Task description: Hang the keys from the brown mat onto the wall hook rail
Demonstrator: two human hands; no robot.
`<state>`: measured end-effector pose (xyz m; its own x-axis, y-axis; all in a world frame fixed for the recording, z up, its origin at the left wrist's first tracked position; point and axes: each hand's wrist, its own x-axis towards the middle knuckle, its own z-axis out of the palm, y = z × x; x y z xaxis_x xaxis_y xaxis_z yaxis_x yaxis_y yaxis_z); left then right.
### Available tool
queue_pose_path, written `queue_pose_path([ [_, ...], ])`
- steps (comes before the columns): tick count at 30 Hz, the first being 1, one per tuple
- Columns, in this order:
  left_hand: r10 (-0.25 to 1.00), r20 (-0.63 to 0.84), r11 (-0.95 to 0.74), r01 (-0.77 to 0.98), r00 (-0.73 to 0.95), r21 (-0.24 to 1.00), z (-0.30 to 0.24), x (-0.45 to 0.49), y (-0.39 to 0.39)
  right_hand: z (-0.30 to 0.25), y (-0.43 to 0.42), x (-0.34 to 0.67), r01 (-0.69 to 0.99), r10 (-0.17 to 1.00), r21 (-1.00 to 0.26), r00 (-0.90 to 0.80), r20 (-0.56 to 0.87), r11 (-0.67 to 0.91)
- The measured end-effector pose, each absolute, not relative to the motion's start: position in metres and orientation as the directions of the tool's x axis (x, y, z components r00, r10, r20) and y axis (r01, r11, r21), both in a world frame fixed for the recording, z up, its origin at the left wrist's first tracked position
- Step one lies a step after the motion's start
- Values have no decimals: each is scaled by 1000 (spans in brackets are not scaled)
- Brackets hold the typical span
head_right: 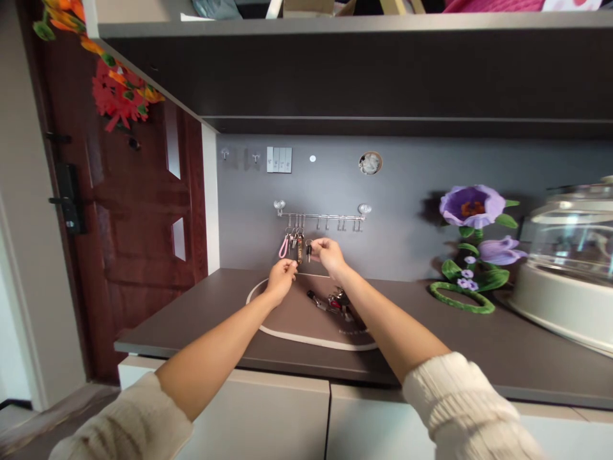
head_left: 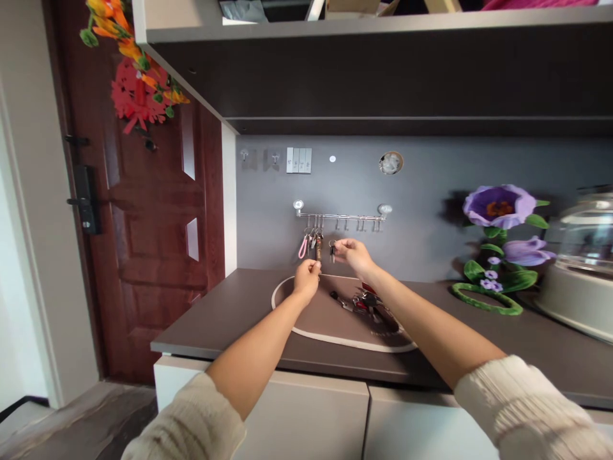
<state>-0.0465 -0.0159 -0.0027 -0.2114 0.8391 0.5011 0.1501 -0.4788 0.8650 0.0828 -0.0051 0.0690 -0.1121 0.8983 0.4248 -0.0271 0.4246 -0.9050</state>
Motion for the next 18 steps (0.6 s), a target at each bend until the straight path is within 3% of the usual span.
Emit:
queue_pose_path([
  [6, 756, 628, -521, 412, -183, 747, -7, -49, -11, 95, 20, 63, -21, 923, -923, -1, 384, 384],
  [18, 759, 630, -439, 588, -161, 679, 3, -47, -29, 113, 57, 36, 10, 935, -951, 181, 304, 308],
])
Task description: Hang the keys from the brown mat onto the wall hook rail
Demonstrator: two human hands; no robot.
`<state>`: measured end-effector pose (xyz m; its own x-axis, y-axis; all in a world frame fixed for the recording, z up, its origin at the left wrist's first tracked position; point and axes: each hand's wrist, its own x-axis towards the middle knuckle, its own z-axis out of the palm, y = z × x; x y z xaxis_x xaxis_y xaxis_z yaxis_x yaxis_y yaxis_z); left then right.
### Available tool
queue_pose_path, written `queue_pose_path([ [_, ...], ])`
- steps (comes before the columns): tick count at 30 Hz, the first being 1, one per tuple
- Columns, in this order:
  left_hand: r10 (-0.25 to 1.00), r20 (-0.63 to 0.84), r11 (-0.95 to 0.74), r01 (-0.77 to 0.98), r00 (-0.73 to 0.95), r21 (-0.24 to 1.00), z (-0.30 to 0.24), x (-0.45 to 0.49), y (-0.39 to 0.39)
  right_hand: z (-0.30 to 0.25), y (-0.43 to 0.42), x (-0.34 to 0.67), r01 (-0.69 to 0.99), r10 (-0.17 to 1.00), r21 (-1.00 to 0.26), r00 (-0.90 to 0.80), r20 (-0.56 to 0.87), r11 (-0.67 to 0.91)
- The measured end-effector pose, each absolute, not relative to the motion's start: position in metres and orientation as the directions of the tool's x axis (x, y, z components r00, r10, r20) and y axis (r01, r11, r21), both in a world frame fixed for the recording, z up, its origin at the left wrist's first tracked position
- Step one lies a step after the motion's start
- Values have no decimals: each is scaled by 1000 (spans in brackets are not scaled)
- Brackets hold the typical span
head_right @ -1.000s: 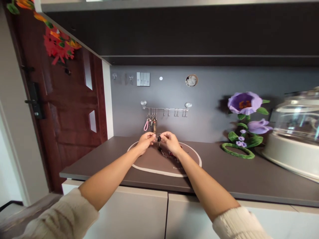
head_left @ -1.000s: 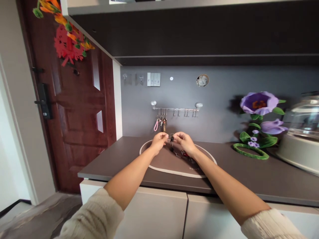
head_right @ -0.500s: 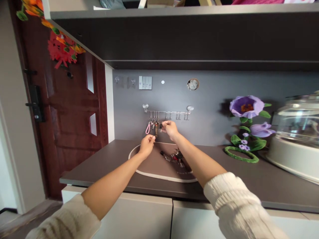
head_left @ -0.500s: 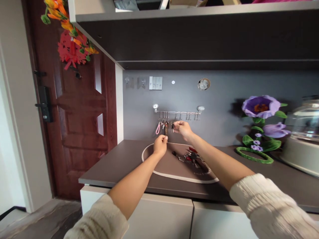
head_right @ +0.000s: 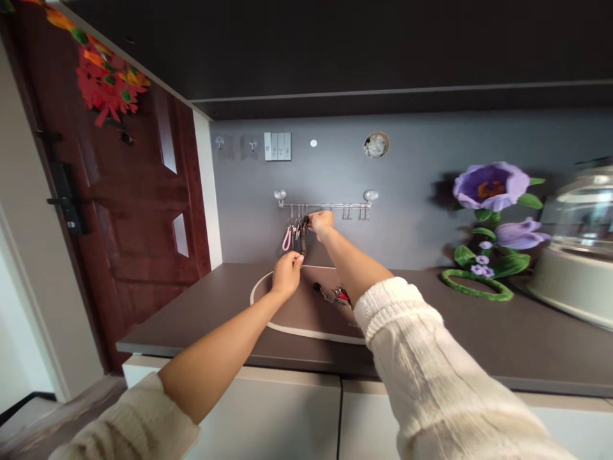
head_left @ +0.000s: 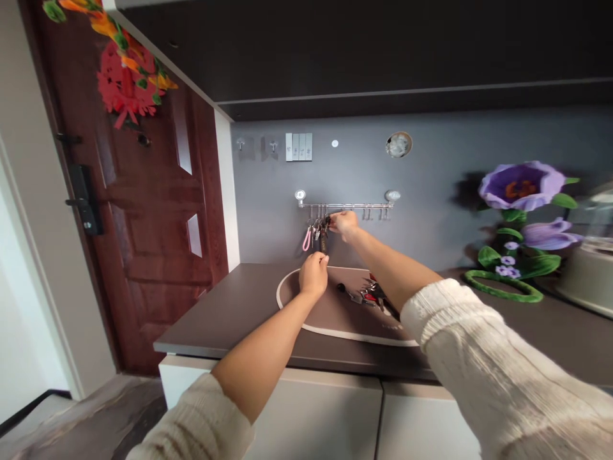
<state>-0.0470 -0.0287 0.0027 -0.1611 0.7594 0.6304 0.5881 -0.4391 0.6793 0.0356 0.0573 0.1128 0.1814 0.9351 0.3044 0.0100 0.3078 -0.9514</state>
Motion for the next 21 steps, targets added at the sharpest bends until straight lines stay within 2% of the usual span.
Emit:
queue_pose_path([
  [11, 754, 637, -423, 624, -160, 658, 3, -48, -29, 99, 70, 32, 7, 932, -962, 245, 266, 273],
  [21, 777, 591, -409, 538, -219, 737, -2, -51, -18, 90, 72, 41, 93, 917, -943, 221, 331, 318],
])
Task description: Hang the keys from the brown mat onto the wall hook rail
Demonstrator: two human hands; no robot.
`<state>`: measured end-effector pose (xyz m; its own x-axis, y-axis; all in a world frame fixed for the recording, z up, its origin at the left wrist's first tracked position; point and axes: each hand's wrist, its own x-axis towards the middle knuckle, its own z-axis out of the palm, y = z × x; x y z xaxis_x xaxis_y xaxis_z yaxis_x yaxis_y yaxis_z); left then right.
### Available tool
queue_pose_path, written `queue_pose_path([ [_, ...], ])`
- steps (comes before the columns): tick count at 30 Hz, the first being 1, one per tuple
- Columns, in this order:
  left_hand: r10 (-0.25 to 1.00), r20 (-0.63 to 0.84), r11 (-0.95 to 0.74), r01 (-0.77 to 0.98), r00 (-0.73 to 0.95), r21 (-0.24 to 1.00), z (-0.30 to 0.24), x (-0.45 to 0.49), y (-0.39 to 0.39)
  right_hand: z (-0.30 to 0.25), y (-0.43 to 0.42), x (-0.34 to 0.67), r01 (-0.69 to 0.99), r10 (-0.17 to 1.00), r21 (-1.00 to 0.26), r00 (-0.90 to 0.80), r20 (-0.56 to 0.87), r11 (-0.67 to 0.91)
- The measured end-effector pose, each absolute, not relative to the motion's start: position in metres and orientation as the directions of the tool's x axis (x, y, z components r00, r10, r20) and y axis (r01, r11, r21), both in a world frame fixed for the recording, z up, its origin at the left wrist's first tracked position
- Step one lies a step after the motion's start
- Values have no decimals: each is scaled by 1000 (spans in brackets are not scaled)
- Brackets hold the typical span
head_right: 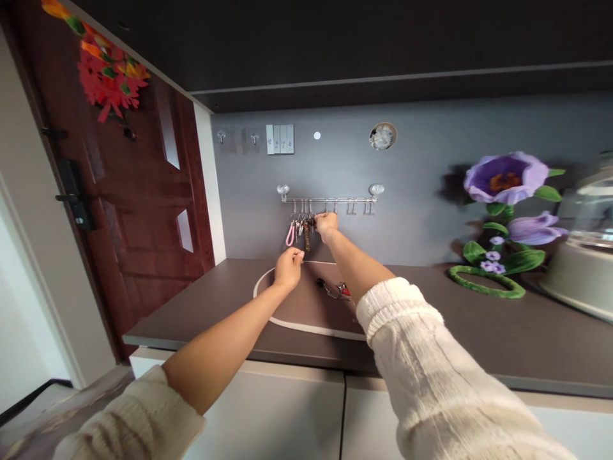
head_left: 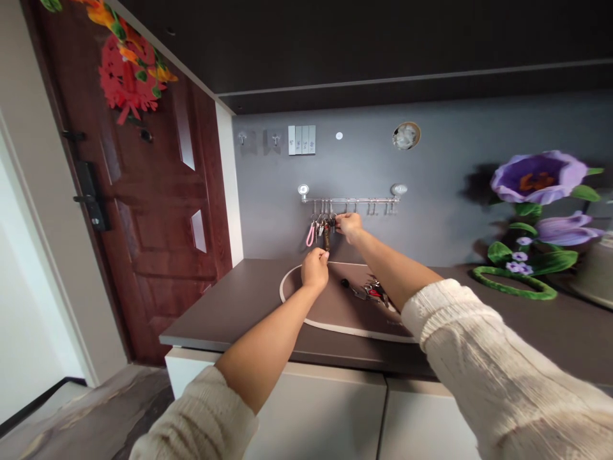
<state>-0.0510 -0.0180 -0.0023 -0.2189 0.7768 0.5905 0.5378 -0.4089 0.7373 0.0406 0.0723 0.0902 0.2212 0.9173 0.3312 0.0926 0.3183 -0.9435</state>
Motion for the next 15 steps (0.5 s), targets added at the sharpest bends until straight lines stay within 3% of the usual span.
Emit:
queue_pose_path([
  [7, 779, 599, -451, 502, -183, 739, -8, -51, -12, 87, 66, 49, 117, 918, -939, 202, 341, 323],
  [15, 778, 622, -518, 470, -90, 715, -7, -51, -16, 84, 23, 65, 44, 920, -921, 48, 389, 387],
])
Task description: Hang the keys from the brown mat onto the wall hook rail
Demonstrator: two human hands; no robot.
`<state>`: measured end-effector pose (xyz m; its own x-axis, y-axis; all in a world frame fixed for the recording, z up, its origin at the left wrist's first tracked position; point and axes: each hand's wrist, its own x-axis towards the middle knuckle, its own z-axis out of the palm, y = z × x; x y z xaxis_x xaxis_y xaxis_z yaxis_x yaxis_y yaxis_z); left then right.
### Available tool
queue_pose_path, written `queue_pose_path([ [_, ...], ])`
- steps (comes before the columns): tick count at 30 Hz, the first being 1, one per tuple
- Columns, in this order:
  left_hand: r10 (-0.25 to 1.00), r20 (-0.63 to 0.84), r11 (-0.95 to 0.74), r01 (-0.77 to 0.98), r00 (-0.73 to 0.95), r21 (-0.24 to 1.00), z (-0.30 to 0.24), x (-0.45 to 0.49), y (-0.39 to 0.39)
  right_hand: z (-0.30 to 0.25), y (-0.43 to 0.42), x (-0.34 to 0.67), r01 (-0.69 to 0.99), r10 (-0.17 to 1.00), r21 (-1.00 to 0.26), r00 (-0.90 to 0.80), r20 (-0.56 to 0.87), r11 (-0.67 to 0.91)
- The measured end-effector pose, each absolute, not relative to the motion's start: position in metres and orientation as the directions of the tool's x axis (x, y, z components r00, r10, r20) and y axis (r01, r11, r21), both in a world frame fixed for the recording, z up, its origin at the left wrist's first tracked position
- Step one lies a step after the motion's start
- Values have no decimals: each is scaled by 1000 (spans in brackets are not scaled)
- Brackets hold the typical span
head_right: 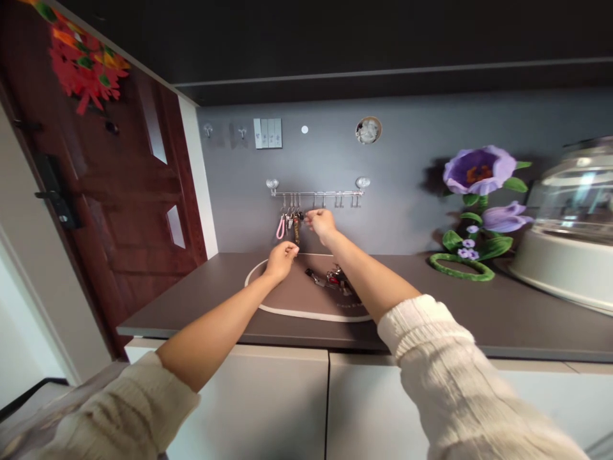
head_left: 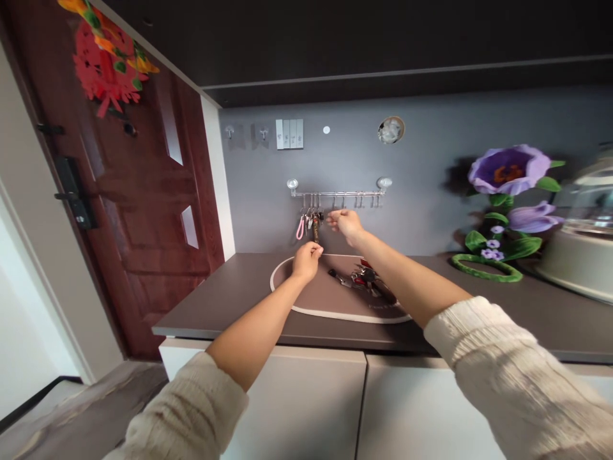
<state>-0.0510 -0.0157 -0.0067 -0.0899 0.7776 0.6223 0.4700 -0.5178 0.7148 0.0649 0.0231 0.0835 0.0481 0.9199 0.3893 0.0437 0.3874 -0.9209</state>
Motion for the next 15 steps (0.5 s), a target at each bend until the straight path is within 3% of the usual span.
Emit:
queue_pose_path([
  [4, 770, 637, -563, 485, 15, 669, -8, -51, -17, 73, -1, 77, 93, 908, -904, -54, 415, 418],
  [8, 763, 632, -586, 559, 138, 586, -8, -52, -20, 51, -13, 94, 247, 878, -843, -154, 453, 478],
  [15, 747, 572, -631, 632, 338, 450, -9, -55, -24, 23, -19, 120, 660, 823, -529, -261, 504, 533],
])
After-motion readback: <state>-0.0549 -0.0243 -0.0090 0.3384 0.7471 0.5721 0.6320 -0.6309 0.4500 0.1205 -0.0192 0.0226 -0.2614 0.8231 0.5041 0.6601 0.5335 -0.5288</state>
